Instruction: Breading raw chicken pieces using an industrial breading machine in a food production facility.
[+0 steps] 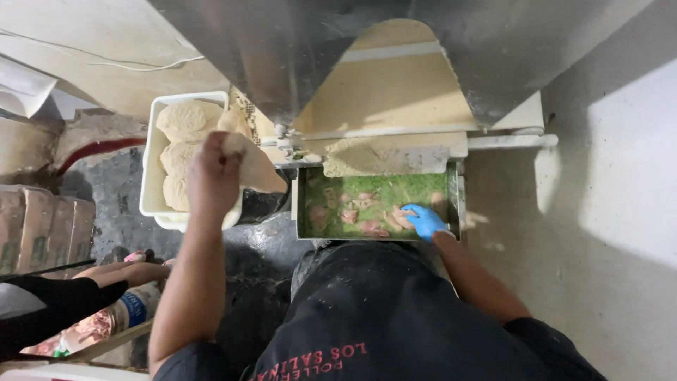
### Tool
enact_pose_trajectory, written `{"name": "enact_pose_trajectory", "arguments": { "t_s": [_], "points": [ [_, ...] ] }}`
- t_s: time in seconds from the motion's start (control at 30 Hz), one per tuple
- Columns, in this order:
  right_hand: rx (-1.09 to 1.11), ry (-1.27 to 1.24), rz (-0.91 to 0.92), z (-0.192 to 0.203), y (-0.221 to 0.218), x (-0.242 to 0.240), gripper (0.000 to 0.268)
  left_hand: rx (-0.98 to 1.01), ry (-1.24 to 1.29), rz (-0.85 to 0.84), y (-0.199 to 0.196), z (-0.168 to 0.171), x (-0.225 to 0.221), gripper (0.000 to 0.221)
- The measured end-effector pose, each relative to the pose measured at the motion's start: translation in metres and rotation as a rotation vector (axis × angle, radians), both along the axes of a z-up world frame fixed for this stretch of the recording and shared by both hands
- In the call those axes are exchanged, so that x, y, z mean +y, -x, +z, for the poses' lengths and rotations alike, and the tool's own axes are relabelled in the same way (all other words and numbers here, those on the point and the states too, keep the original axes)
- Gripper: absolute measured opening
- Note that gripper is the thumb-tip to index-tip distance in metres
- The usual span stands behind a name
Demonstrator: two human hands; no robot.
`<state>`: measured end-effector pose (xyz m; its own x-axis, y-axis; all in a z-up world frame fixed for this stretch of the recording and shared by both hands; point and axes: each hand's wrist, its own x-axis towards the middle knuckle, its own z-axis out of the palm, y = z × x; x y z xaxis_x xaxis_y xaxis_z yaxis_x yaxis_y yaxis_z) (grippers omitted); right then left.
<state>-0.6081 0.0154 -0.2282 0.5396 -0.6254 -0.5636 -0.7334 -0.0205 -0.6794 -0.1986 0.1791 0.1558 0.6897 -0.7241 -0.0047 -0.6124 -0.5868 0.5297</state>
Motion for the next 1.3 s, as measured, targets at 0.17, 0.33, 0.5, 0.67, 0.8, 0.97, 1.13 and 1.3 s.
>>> {"name": "enact_pose_trajectory", "arguments": {
  "t_s": [0.17, 0.33, 0.5, 0.67, 0.8, 0.97, 1.13, 1.3],
  "points": [
    [0.049, 0.000, 0.007, -0.020, 0.001, 0.001, 0.037, 0.105, -0.051, -0.095, 0.071, -0.018, -0.028, 0.028],
    [0.020, 0.020, 0.024, -0.017, 0.000, 0.002, 0.036, 0.238, 0.221, -0.314, 0.136, -0.032, -0.113, 0.032],
    [-0.022, 0.013, -0.046, -0.013, 0.002, 0.005, 0.034, 0.212, 0.346, -0.363, 0.129, -0.087, -0.214, 0.034],
    [-0.005, -0.131, -0.164, 0.014, -0.003, 0.001, 0.046, 0.014, 0.323, -0.348, 0.087, -0.121, -0.273, 0.037],
    [-0.029, -0.144, -0.196, 0.013, -0.002, 0.003, 0.038, -0.280, 0.123, -0.341, 0.069, -0.109, -0.306, 0.042],
    [-1.103, -0.164, -0.017, -0.054, 0.016, 0.008, 0.159, -0.405, -0.189, -0.301, 0.049, -0.176, -0.362, 0.046],
    [0.005, -0.106, -0.206, 0.002, 0.002, 0.003, 0.044, 0.175, -0.181, -0.237, 0.109, -0.168, -0.362, 0.056],
    [0.068, -0.049, -0.178, -0.036, 0.010, -0.001, 0.039, -0.092, -0.463, -0.350, 0.137, -0.229, -0.344, 0.075]
  ]
}}
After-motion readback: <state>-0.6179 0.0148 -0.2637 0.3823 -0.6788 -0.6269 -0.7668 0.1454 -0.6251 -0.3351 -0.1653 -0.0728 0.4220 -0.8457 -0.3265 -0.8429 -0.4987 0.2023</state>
